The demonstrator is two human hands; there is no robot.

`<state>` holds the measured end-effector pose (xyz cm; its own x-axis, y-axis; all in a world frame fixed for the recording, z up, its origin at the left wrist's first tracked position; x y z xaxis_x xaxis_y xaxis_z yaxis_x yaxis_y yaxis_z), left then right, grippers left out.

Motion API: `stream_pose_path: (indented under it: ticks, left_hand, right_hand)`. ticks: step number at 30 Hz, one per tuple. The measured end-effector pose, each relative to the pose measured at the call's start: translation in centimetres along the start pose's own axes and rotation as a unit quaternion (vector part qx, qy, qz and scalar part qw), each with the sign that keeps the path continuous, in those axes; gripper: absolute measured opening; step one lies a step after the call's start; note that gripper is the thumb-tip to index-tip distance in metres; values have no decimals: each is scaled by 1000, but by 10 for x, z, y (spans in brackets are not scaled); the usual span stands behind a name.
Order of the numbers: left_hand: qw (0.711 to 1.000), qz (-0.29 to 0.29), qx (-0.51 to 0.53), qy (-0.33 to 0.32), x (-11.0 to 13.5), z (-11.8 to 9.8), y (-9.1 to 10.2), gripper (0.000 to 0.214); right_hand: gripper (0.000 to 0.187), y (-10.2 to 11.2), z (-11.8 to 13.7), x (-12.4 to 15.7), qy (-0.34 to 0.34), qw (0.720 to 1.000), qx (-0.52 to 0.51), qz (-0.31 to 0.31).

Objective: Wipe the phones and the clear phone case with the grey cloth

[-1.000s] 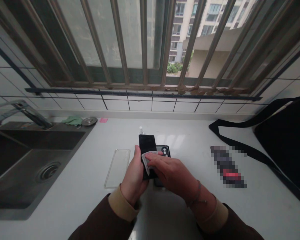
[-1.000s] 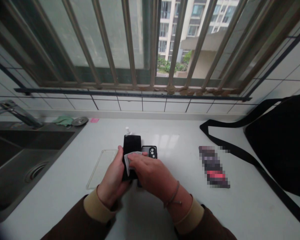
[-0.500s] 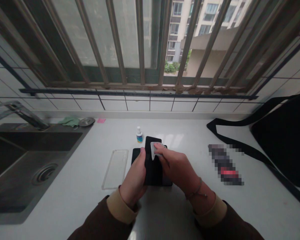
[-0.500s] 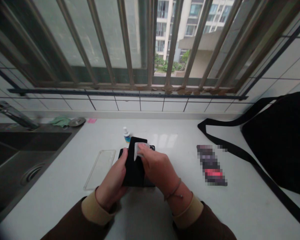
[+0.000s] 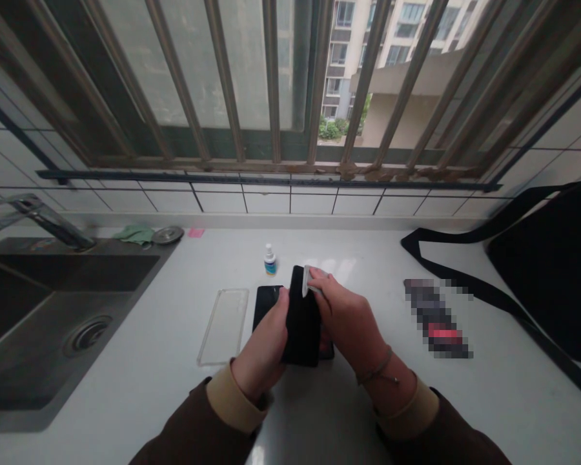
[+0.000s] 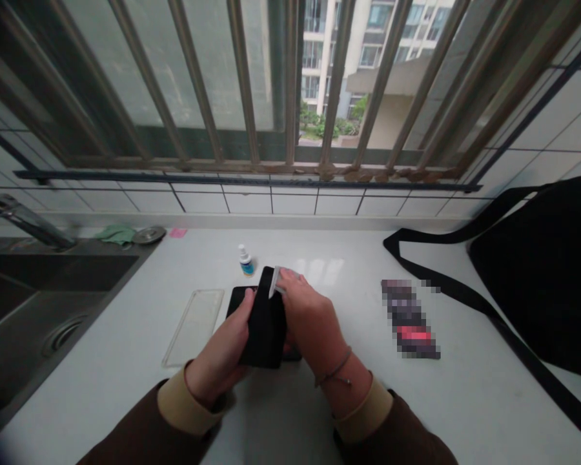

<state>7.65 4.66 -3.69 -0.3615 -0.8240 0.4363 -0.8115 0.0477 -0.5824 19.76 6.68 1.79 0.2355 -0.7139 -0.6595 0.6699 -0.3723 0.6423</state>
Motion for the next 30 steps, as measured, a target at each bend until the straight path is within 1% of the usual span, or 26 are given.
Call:
stream_pose_path:
  ticks: [2,3,4,6,7,9,11,13,15,17,20,23,26,28,30]
  left_hand:
    - [1000,6,-26,17,0,6,-1,71]
    - [1000,9,-17,15,0,7,-1,69]
    - [1000,11,5,5,-2,6,-2,65]
    - [997,12,68,-28,-4,-1,-2,60]
    - [995,12,96,-36,-6,-5,-1,61]
    - [992,7,126,-22,-8,-9,3,72]
    - [991,-11,135,2,-9,-13,10,81]
    - [988,-48,147,-9,-9,-20,21,81]
    - [981,-81,171,-44,-8,-30,29,76]
    - [975,-91,189,-67,-6,-36,29,77]
    - [977,-78,188,-68,-2,-40,17,79]
    - [979,-63,189,-53,2,-38,5,77]
    - [978,-53,194,-49,4,-35,1,78]
    - [979,-51,192,-46,3,-33,3,78]
    - [980,-60,188,-36,2,-30,9,79]
  right_hand:
    - [31,2,-2,-1,-14,1000,-4,-15]
    - [31,1,1,-1,-8,1000,-12,-11]
    - [32,0,6,-1,5,1000,-26,1]
    - [33,-6,21,0,49,996,-61,46]
    - [33,-8,29,2,74,991,-80,72]
    - [31,-11,46,6,120,979,-115,116]
    - [28,-12,59,10,153,967,-143,144]
    - [25,-11,66,12,177,958,-162,159]
    - [26,-10,68,12,188,956,-161,158]
    - [28,-8,64,10,179,964,-140,135]
    - [29,-3,54,4,150,980,-101,82]
    - [28,3,52,2,145,984,-85,50]
    - [27,7,55,1,154,983,-85,44]
    - [26,7,60,2,165,980,-97,48]
    - [25,6,68,5,190,972,-120,66]
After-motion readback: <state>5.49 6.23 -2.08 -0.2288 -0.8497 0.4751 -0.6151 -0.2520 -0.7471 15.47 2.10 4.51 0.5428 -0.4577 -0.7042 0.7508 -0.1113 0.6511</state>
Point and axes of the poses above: each hand's wrist, its own x-axis away from the middle knuckle, its own y-axis out of the back of the hand, z = x × y, the point moved 7 cm from there along -x, towards the middle knuckle
